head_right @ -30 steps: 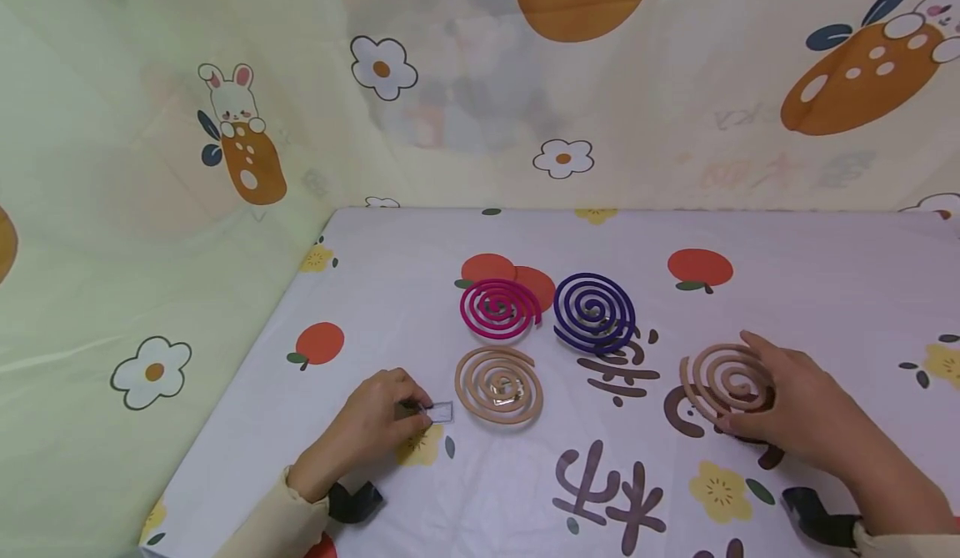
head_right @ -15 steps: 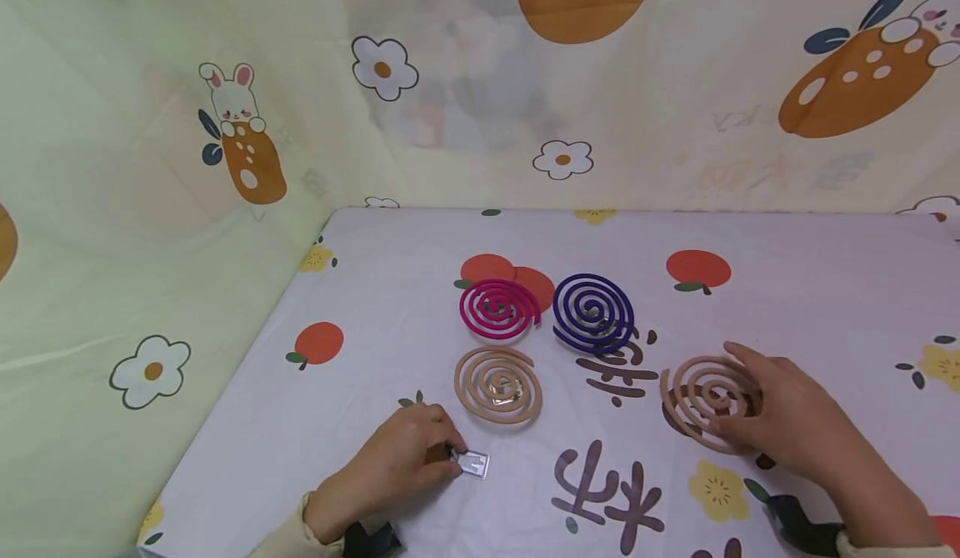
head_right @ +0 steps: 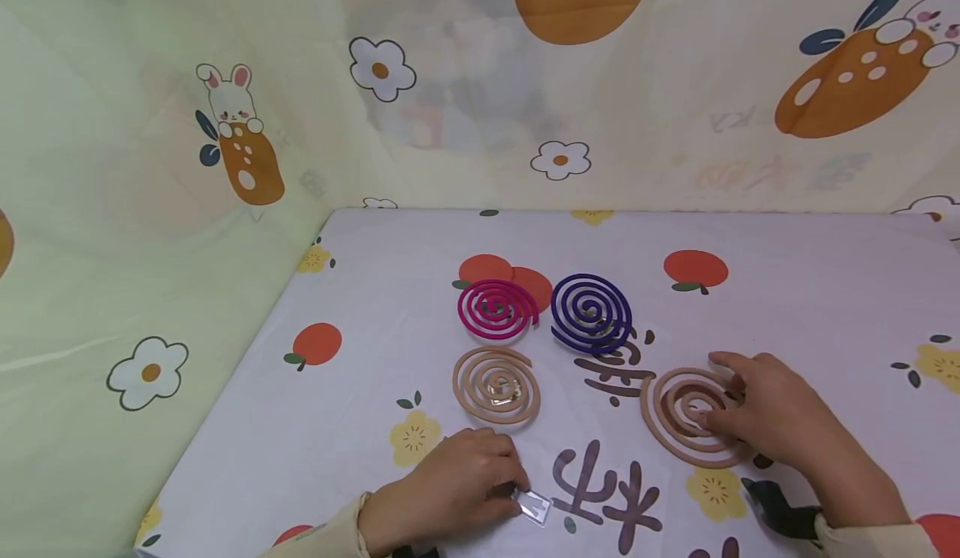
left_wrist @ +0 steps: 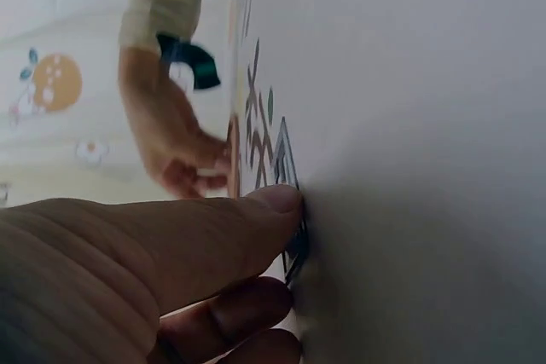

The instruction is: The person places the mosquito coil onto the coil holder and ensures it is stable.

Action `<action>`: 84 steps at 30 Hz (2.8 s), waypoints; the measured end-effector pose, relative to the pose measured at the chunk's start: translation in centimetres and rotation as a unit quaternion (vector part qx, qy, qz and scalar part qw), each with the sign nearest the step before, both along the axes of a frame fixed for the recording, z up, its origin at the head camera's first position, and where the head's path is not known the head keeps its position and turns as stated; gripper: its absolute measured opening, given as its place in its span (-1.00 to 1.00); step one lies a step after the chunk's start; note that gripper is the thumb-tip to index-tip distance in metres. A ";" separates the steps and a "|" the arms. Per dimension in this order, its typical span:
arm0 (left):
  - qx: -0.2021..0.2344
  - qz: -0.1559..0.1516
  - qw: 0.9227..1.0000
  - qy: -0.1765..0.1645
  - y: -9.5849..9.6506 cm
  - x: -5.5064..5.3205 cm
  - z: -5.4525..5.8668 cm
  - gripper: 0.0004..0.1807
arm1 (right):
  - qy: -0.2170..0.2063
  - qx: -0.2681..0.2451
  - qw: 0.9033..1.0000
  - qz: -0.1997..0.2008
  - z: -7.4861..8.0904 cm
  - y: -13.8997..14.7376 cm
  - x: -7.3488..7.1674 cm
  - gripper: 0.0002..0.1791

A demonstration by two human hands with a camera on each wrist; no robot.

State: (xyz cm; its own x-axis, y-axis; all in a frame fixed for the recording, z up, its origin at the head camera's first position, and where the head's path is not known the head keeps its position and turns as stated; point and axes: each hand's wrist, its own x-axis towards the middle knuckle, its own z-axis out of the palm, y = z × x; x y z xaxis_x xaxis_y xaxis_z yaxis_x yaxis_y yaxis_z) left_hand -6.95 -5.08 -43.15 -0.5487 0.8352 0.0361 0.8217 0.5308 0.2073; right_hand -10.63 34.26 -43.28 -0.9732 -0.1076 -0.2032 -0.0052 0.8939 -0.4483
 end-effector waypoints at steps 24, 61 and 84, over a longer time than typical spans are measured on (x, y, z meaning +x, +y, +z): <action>-0.022 -0.020 0.999 0.045 6.0 -0.6 0.0 -0.91 | -0.089 -0.114 0.989 -0.025 -0.2 0.3 -0.4 -0.22; -0.060 0.031 0.998 0.013 6.3 -0.7 0.5 -0.65 | -0.094 -0.327 0.937 -0.081 -1.8 -1.0 0.9 -0.33; -0.135 -0.040 0.989 0.041 5.2 0.1 -0.9 -0.17 | -0.110 -0.501 0.857 -0.036 -3.1 -1.2 0.6 -0.60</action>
